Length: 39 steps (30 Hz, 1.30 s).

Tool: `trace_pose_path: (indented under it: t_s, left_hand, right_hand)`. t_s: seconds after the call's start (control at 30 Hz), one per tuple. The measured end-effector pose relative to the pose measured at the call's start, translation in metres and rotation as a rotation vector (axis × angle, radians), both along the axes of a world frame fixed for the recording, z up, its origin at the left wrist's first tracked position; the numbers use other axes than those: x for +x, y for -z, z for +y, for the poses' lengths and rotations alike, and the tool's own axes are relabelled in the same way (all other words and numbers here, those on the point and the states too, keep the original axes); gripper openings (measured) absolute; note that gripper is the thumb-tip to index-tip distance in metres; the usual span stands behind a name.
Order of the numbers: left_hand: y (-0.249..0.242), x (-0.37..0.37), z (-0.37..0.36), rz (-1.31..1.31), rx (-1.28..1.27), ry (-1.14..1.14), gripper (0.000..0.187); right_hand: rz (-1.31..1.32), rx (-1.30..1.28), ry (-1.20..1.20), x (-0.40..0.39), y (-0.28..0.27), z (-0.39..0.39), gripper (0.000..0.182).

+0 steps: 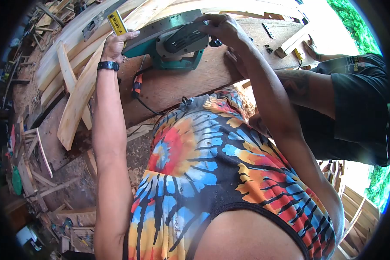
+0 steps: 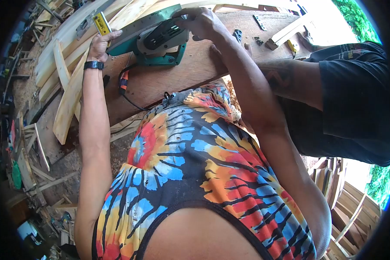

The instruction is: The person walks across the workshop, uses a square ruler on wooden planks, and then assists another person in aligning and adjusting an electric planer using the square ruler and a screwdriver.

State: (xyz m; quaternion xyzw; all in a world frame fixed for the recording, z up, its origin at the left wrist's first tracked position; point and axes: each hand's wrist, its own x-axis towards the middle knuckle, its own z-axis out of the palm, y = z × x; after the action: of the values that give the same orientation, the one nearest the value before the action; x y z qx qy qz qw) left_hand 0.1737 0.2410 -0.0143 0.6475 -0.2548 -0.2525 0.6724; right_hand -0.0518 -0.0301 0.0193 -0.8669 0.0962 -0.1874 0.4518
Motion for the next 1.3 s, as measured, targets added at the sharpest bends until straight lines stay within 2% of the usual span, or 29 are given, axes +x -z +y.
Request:
trace_pose_path:
  t_s: [0.17, 0.2, 0.23, 0.3, 0.33, 0.37, 0.4, 0.43, 0.47, 0.5, 0.57, 0.6, 0.63, 0.7, 0.73, 0.83, 0.87, 1.0, 1.1, 1.27, 1.3]
  left_hand:
    - [0.002, 0.000, -0.001, -0.004, -0.007, -0.020, 0.023]
    - [0.002, 0.003, 0.000, 0.004, 0.013, 0.019, 0.025]
    - [0.009, 0.006, -0.001, -0.086, 0.059, -0.042, 0.031]
    - [0.000, -0.017, -0.005, -0.085, 0.032, -0.125, 0.040]
    - [0.003, -0.018, -0.008, -0.058, -0.013, -0.105, 0.046]
    - [0.005, -0.022, -0.010, -0.079, 0.010, -0.077, 0.049]
    - [0.002, -0.027, -0.011, -0.033, 0.006, -0.092, 0.047]
    - [0.003, -0.026, -0.009, 0.012, 0.011, -0.127, 0.040]
    - [0.004, -0.029, -0.009, 0.000, 0.003, -0.199, 0.028]
    - [0.001, -0.031, -0.005, 0.070, -0.032, -0.241, 0.024]
    - [-0.002, -0.030, 0.003, 0.129, -0.038, -0.313, 0.019]
    - [0.002, -0.027, 0.007, 0.186, -0.073, -0.316, 0.020]
    - [0.001, -0.034, 0.013, 0.187, -0.051, -0.347, 0.020]
    - [0.004, -0.045, 0.006, 0.145, -0.153, -0.362, 0.022]
    - [0.012, -0.043, 0.007, 0.140, -0.132, -0.394, 0.023]
    - [0.021, -0.041, 0.008, 0.213, -0.116, -0.445, 0.024]
    - [0.003, -0.046, 0.015, 0.245, -0.107, -0.470, 0.023]
    - [0.006, -0.049, 0.016, 0.365, -0.185, -0.525, 0.026]
    - [0.025, -0.039, 0.020, 0.432, -0.157, -0.551, 0.032]
    - [0.015, -0.041, 0.018, 0.586, -0.152, -0.524, 0.036]
    - [0.011, -0.040, 0.018, 0.613, -0.161, -0.505, 0.033]
  right_hand:
    - [0.113, -0.140, 0.021, -0.010, -0.021, 0.013, 0.026]
    - [0.154, -0.201, 0.030, -0.014, -0.027, 0.019, 0.026]
    - [0.191, -0.266, 0.047, -0.015, -0.036, 0.017, 0.026]
    - [0.280, -0.013, 0.019, -0.009, -0.017, -0.007, 0.027]
    - [0.035, -0.097, -0.073, -0.018, -0.003, -0.017, 0.029]
    - [0.222, -0.136, -0.006, -0.022, -0.010, -0.020, 0.030]
    - [-0.039, -0.276, -0.021, -0.027, 0.004, -0.025, 0.032]
    - [-0.105, -0.185, -0.012, -0.035, -0.001, -0.018, 0.035]
    - [-0.075, -0.148, 0.071, -0.046, -0.014, -0.014, 0.036]
    - [-0.049, -0.099, 0.143, -0.050, -0.027, -0.007, 0.037]
    - [-0.079, 0.147, 0.244, -0.050, -0.022, -0.010, 0.038]
    - [-0.081, 0.383, 0.297, -0.052, -0.028, -0.008, 0.037]
    - [-0.026, 0.436, 0.391, -0.050, -0.022, -0.008, 0.040]
    - [-0.086, 0.007, 0.585, -0.044, -0.006, -0.016, 0.047]
    - [-0.010, 0.047, 0.590, -0.041, -0.003, -0.018, 0.054]
    - [0.080, 0.007, 0.632, -0.028, 0.005, -0.019, 0.057]
    - [0.068, 0.142, 0.650, -0.026, -0.010, -0.016, 0.058]
    - [0.066, 0.623, 0.589, -0.024, -0.035, -0.016, 0.053]
    - [-0.018, 0.682, 0.583, -0.011, -0.006, -0.021, 0.051]
    - [-0.009, 0.639, 0.653, -0.002, 0.000, -0.019, 0.055]
    - [-0.002, 0.644, 0.667, -0.001, -0.002, -0.019, 0.055]
